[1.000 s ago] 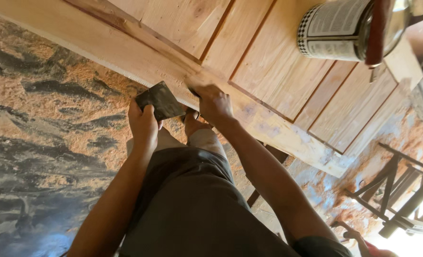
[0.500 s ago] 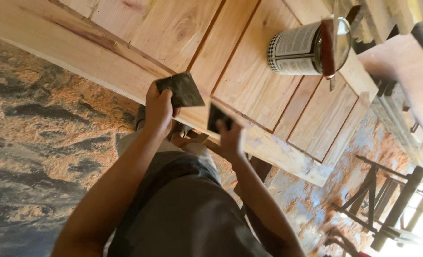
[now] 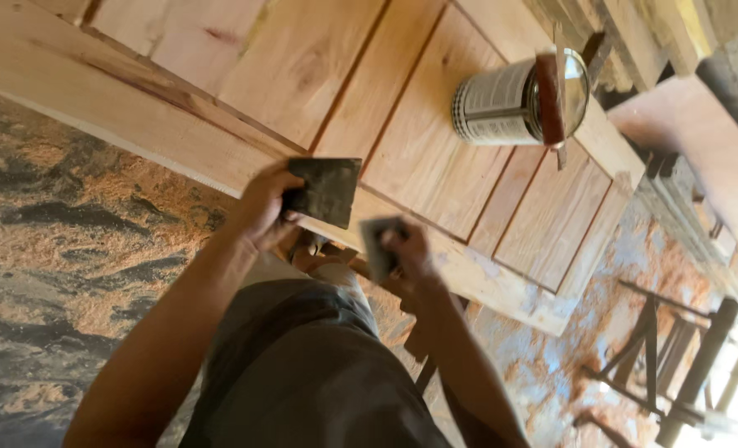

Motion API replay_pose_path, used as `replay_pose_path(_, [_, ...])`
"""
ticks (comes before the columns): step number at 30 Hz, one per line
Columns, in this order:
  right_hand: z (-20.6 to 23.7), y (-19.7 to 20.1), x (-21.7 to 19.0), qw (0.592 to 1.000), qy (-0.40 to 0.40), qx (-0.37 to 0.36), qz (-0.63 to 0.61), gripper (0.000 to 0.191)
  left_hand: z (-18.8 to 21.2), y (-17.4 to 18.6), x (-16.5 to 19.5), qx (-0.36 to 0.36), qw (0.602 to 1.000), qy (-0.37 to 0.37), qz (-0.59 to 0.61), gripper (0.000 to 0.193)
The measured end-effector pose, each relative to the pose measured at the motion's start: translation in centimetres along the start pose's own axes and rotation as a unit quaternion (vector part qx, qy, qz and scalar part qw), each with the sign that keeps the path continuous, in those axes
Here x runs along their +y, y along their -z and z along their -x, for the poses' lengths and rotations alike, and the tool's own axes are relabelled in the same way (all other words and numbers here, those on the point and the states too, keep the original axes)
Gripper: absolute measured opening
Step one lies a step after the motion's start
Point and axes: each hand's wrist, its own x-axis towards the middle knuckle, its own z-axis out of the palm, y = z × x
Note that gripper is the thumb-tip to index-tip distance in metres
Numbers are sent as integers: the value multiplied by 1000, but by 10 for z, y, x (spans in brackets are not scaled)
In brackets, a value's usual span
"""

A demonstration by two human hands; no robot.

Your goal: The person applies wood filler into the grooves and seams of a wooden panel door using a small spreader, holding a filler board in one hand. They work along the frame rails and panel edges, pressing filler into gaps and moving around the door to cover different sections.

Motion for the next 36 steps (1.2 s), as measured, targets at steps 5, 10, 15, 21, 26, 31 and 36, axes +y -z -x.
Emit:
replay_pose_path(5, [-41, 40, -68, 982, -48, 23, 182, 26, 10, -18, 13, -23, 936, 13, -351, 31])
replay_pose_path(10, [-36, -8, -62, 924, 16, -119, 363, 34, -2, -7, 18, 109, 985, -82, -101, 27])
replay_pose_path(15, [-72, -33, -48, 947, 83, -3, 312, 26, 1, 61, 29, 240, 928, -284, -17, 21])
replay_pose_path(21, [-113, -82, -53, 840, 259, -20, 476, 18, 20, 99, -5, 312, 919, -243, 7, 18])
replay_pose_path(26, [-120, -107, -53, 783, 268, -50, 560, 11, 36, 110, -24, 328, 918, -222, 14, 19])
replay_pose_path(31, [-115, -126, -28, 755, 295, -31, 585, 18, 49, 123, -29, 346, 915, -205, 1, 22])
replay_pose_path(36, [-90, -139, -10, 676, 366, -16, 640, 37, 54, 128, -35, 338, 915, -219, 19, 21])
